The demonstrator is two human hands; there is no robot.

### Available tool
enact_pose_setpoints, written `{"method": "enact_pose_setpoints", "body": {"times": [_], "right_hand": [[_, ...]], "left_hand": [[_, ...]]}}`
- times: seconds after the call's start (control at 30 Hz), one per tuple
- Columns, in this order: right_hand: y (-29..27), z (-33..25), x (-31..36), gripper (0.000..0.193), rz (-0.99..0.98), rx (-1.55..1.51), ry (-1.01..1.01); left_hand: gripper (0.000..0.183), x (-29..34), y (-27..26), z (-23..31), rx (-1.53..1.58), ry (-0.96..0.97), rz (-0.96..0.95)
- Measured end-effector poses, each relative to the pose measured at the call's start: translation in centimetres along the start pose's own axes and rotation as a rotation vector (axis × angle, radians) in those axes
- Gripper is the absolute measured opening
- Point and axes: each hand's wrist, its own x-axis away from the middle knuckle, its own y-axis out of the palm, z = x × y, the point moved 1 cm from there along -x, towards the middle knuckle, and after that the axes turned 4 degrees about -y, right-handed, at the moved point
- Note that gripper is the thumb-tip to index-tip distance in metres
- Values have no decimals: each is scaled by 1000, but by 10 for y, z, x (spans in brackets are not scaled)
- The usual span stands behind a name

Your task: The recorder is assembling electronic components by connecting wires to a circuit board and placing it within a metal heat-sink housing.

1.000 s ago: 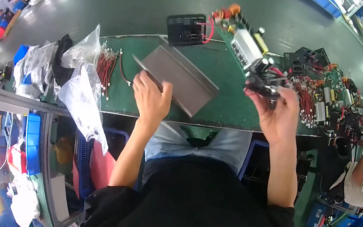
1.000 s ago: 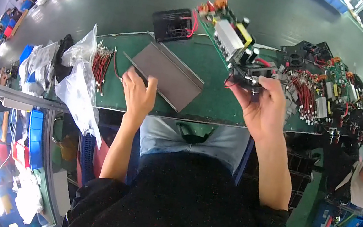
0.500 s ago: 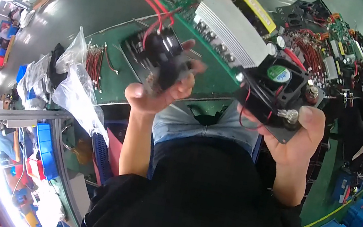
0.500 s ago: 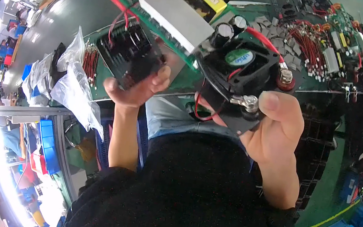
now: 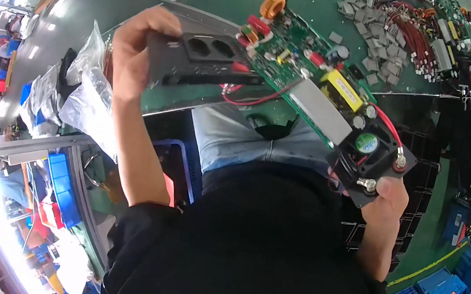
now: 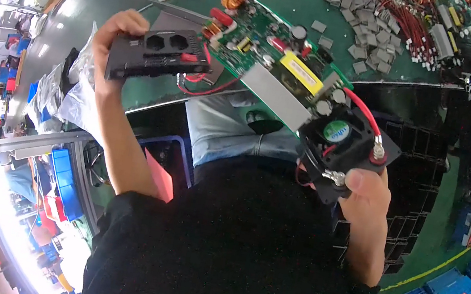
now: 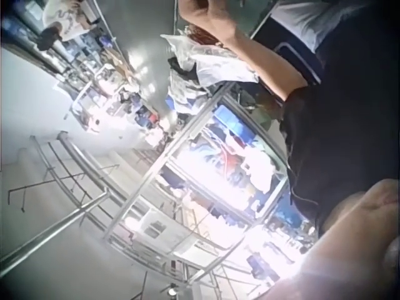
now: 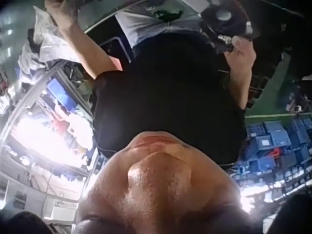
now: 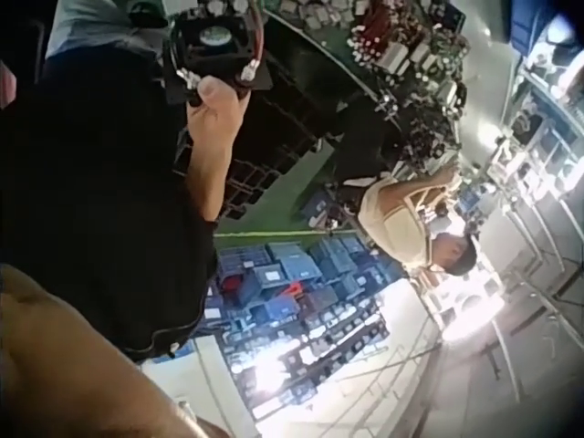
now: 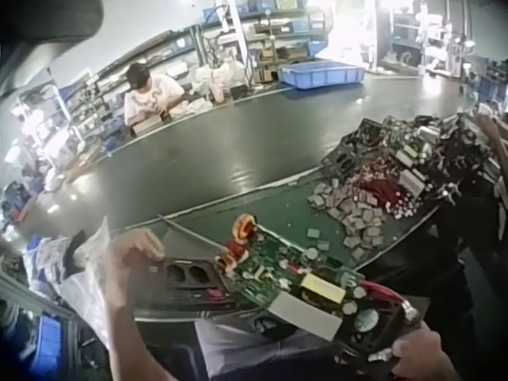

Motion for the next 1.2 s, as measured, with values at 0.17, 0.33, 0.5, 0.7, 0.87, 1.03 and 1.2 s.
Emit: {"method": "enact_pose_setpoints", "body": {"times": [0.17,0.33,0.5,0.7,0.87,1.03,1.2], "right_hand": [[-10,16,19,88,26,7,86],[-15,39,17,91,49,23,143],[-22,50,17,92,84,55,196],[-31,55,19,94,107,26,253],[-36,61,22,98,141,71,248],[-39,61,18,99,87,67,232],[-46,63,22,99,86,44,242]], "left_hand": [[11,2,7,-18,410,-295,-91],[14,0,3,-59,430,-352,51],[13,7,2,-79,440,-338,60],[13,5,0,-81,435,-322,17],[18,11,-20,-97,404,-317,7],[23,11,-22,-100,455,-329,6],[26,11,-37,-110,498,-289,-73]]}}
